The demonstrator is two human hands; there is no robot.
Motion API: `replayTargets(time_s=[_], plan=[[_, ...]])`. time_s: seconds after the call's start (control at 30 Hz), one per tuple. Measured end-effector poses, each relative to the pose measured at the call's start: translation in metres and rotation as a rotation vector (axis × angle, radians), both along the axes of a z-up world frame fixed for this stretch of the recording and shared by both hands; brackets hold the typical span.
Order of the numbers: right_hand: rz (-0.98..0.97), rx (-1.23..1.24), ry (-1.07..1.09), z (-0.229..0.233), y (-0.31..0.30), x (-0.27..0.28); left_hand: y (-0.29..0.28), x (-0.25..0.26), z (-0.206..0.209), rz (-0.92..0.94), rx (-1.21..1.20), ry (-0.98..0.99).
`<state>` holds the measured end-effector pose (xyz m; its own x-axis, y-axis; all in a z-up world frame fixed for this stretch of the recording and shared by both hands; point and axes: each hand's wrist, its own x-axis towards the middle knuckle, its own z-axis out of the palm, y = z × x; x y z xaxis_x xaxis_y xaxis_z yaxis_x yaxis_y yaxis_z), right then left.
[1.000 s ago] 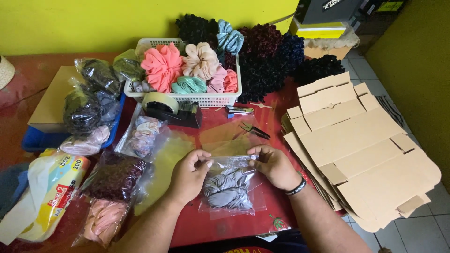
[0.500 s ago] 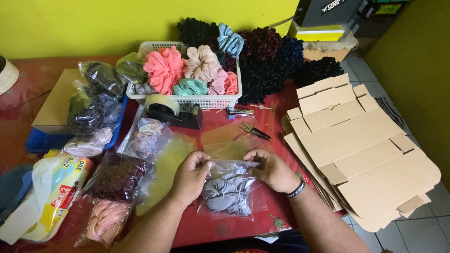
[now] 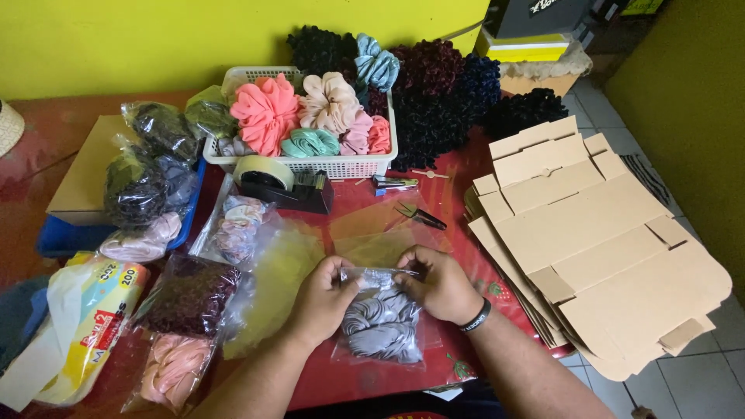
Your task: The person places a scrunchie into a plastic bag, seals the bag by hand, and sets the packaged item on the work table.
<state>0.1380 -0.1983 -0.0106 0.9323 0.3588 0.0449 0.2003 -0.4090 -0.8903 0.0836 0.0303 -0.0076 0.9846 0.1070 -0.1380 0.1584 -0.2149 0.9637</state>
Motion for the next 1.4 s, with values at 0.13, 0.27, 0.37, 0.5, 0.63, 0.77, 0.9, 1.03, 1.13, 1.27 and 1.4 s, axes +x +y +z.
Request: replayTargets(time_s=[0.13, 0.27, 0.37, 0.5, 0.63, 0.77, 0.9, 1.03, 1.13, 1.27, 1.4], plan=[[0.086, -0.085, -0.429, 0.001, 0.002, -0.004, -0.003, -0.001, 0.008, 0.016, 0.242, 0.082], [0.291, -0.158, -0.782, 0.025, 0.015, -0.021, -0.01, -0.001, 0.02, 0.031, 0.409, 0.141], [0.412, -0.189, -0.643, 0.02, 0.02, -0.028, -0.012, 0.0, 0.014, 0.016, 0.482, 0.129], [0.431, -0.273, -0.606, 0.014, 0.023, -0.031, -0.014, -0.005, 0.0, -0.02, 0.591, -0.142], [0.464, -0.231, -0.658, 0.021, 0.025, -0.032, -0.02, -0.014, -0.008, -0.169, 0.766, -0.408], [0.479, -0.164, -0.584, 0.024, 0.021, -0.03, -0.016, -0.017, 0.007, -0.344, 0.653, -0.309], [0.46, -0.163, -0.481, 0.014, 0.013, -0.021, -0.009, -0.024, 0.01, -0.425, 0.598, -0.267], [0.474, -0.083, -0.441, 0.019, 0.007, -0.017, -0.007, -0.026, 0.003, -0.448, 0.624, -0.297], [0.24, -0.155, -0.461, 0.014, 0.0, -0.015, -0.007, -0.028, 0.007, -0.461, 0.715, -0.411], [-0.04, -0.323, -0.283, 0.003, -0.001, -0.012, -0.009, -0.032, 0.019, -0.497, 0.799, -0.346], [-0.111, -0.244, -0.081, 0.005, 0.003, -0.015, -0.008, -0.031, 0.019, -0.556, 0.798, -0.267]])
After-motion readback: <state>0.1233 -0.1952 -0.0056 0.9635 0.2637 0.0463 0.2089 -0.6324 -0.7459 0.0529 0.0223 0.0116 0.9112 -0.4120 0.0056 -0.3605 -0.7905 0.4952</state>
